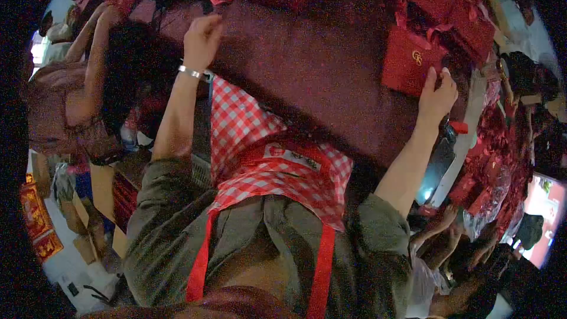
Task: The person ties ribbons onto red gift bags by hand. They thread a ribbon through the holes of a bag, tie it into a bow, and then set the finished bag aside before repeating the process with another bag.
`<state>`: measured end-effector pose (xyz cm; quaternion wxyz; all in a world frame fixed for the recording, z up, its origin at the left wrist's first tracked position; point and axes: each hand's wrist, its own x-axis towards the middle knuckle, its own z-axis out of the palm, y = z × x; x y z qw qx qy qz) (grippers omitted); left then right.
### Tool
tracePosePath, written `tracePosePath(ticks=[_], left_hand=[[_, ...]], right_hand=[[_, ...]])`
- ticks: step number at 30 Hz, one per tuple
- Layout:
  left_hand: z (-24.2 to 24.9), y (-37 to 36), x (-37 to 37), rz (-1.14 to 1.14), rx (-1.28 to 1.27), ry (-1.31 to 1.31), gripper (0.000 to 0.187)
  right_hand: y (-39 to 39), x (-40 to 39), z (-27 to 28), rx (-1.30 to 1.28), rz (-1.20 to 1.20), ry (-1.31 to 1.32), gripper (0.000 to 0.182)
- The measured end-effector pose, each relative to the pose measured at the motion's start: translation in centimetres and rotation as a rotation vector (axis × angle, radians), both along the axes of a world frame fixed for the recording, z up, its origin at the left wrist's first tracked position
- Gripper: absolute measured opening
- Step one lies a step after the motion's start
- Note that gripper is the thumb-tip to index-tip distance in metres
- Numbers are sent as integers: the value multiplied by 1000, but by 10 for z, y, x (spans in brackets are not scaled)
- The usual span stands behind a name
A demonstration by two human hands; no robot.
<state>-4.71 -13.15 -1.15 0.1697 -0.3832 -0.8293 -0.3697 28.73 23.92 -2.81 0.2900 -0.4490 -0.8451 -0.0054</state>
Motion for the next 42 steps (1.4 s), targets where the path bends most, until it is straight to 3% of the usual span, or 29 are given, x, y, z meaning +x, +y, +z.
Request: tracePosePath(ticks=[2,4,6,7,10,12,14,15,16,18,21,23,24,26,28,30,31,34,37,38,40,41,42], left_hand=[[-2,15,-26,162,-18,-5,26],[-12,26,-55,223,-47,68,28],[-15,29,-73,325,-438,-8,27],[-9,33,-72,360,-513,-27,22],[-1,33,-48,287,-554,109,15],[3,31,-9,-17,-450,15,12],[14,37,38,-534,-409,-154,14],[13,41,62,-737,-241,-294,12],[19,44,79,-850,-280,-552,12],[36,48,99,-933,-253,-888,11],[51,49,90,-770,-64,-950,10],[43,50,73,-700,-48,-803,10],[42,50,67,-652,-75,-751,10],[40,57,62,-664,-113,-849,13],[36,68,58,-646,-156,-571,21],[30,83,46,-508,6,-380,36],[35,89,37,-407,50,-159,45],[28,105,-2,6,-18,131,64],[12,102,-43,-25,-192,148,80],[14,100,-46,-22,-253,125,81],[7,99,-61,-74,-278,166,80],[2,101,-72,-93,-283,270,69],[-8,100,-90,-116,-261,338,71]], right_hand=[[-9,-5,5,158,214,92,37],[-35,-16,18,110,333,120,30],[-55,-28,21,90,423,117,25],[-68,-31,24,73,481,146,24],[-100,-40,27,16,673,204,24],[-121,-47,30,-61,795,154,32],[-150,-60,35,-116,936,250,45],[-163,-66,40,-182,977,229,50],[-176,-72,44,-240,1021,210,56],[-188,-79,33,-366,1039,154,56],[-191,-76,27,-488,1008,174,45],[-185,-68,23,-308,1005,299,33],[-184,-61,26,-451,957,324,23],[-183,-49,38,-492,918,267,21],[-178,-44,40,-530,884,203,20],[-170,-41,29,-359,1016,166,21],[-168,-40,20,-338,971,160,23],[-158,-33,9,-233,836,143,21],[-150,-22,15,-232,718,130,20],[-146,-17,7,-189,719,180,22],[-144,-8,15,-143,616,-22,26],[-145,-1,19,-163,573,-63,29],[-145,5,21,-180,551,-75,29]])
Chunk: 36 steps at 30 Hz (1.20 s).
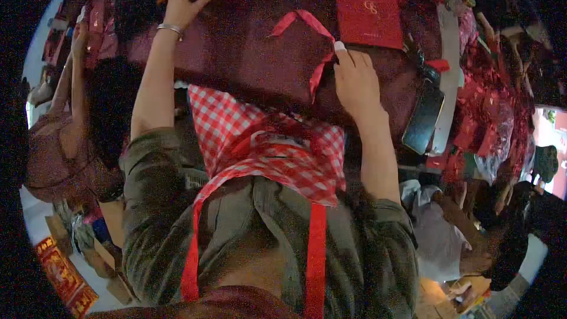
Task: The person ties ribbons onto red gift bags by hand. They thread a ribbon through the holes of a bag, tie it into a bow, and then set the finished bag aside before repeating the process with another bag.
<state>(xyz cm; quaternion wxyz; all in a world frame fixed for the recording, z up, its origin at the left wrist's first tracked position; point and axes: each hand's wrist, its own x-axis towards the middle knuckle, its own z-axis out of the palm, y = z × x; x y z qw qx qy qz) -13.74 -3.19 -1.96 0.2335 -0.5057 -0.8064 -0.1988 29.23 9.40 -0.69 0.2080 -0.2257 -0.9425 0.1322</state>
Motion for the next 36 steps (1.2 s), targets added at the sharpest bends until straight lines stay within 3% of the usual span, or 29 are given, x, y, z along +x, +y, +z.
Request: tracePosePath(ticks=[4,6,10,11,20,25,32,33,34,36], left_hand=[[3,-4,-10,-64,-58,-42,74],[0,-6,-7,-61,-59,-75,74],[9,-3,3,-41,-37,-179,72],[13,-4,13,48,-86,-237,68],[30,-7,28,47,-130,-384,52],[33,-6,37,131,-129,-260,41],[38,-8,38,338,-136,-207,29],[35,-13,36,248,51,-148,26],[34,-16,33,257,51,-142,26],[36,-23,23,230,288,-51,24]], right_hand=[[-6,12,13,40,-14,-38,31],[-15,12,22,124,195,-40,36],[-28,8,24,97,367,-186,32],[-26,7,22,104,367,-176,32],[-23,-5,2,-15,438,27,17],[-24,-15,-11,-151,358,223,15],[-24,-17,-17,-166,316,243,16],[-23,-17,-19,-179,327,270,16],[-22,-17,-20,-193,340,298,16],[-22,-18,-18,-193,340,299,16]])
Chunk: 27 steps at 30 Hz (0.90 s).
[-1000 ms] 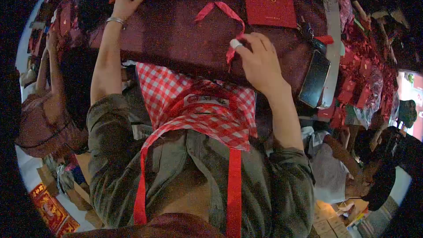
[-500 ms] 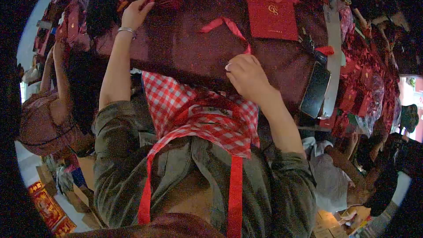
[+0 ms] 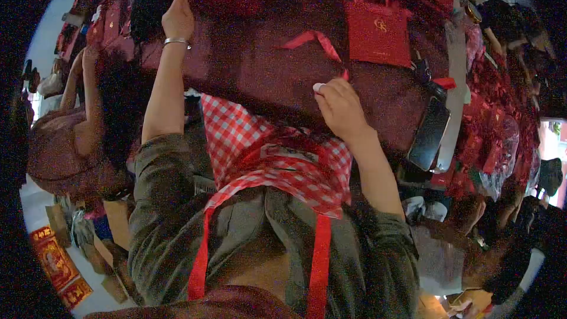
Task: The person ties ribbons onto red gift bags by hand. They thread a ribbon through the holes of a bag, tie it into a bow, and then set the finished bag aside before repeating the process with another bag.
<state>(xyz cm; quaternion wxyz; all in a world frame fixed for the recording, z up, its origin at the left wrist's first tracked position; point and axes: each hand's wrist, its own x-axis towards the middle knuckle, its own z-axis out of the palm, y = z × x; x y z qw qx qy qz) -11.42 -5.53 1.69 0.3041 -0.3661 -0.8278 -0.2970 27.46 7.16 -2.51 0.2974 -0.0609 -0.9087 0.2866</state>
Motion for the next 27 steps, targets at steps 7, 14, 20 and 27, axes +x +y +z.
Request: tracePosePath(ticks=[7,14,20,27], left_hand=[[27,-45,-6,96,157,121,25],[46,-72,58,-375,752,-1128,22],[15,-73,100,-655,618,-1624,34],[-31,-51,196,-1040,630,-2753,18]], right_hand=[[-1,1,4,-31,1,2,17],[0,-1,0,-23,-26,27,16],[-2,5,17,-1,-84,177,11],[-3,-20,59,132,-162,592,10]])
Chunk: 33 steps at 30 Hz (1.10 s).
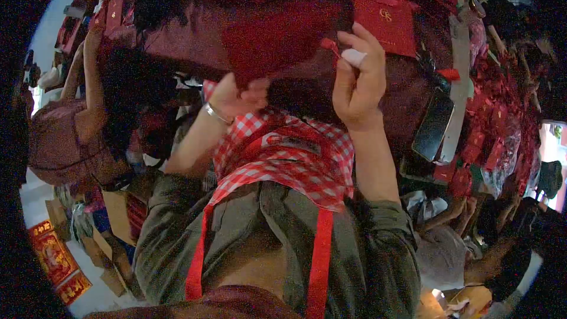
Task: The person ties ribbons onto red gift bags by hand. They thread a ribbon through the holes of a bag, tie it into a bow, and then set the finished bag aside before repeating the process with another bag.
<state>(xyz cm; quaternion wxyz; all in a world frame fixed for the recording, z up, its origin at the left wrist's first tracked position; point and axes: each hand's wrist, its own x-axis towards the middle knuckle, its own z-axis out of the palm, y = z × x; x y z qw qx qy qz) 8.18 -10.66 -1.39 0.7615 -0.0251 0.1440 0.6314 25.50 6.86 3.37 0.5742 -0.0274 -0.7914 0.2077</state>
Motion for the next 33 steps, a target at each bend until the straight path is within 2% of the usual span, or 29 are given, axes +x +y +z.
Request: tracePosePath(ticks=[3,6,7,8,10,12,14,15,17,18,19,21,22,27,30,33], left_hand=[[-18,8,32,-64,40,-54,17],[-25,6,33,-96,-6,-19,18],[-22,4,33,-94,-31,12,19],[-18,2,33,-86,-104,82,23],[-29,1,29,-102,-44,53,22],[-25,4,24,-126,23,24,22],[4,5,21,-184,-260,796,21],[13,14,32,113,-453,920,21],[20,14,20,386,-387,1321,23],[22,15,12,530,-340,1362,22],[23,15,12,527,-342,1361,22],[33,15,12,591,-165,1561,21],[43,18,13,505,-206,1677,20],[28,27,15,535,-114,1629,23],[33,29,19,554,-182,1669,23],[35,32,19,544,-213,1545,25]], right_hand=[[6,-13,0,70,-21,-55,8],[21,-12,10,179,-145,-70,8],[32,-19,7,237,-221,22,6],[29,-19,6,234,-216,22,6],[21,-17,5,-51,-96,-137,7],[27,-20,-1,-25,-153,-199,11],[24,-24,2,46,-268,-212,11],[24,-26,2,51,-287,-213,10],[27,-25,-3,64,-327,-262,11],[27,-24,-7,75,-365,-312,11],[26,-25,-11,73,-365,-314,11],[26,-25,-15,46,-385,-371,11],[26,-26,-16,47,-384,-372,11],[32,-30,-25,75,-423,-350,14],[30,-32,-25,51,-455,-435,14],[32,-36,-33,62,-495,-453,14]])
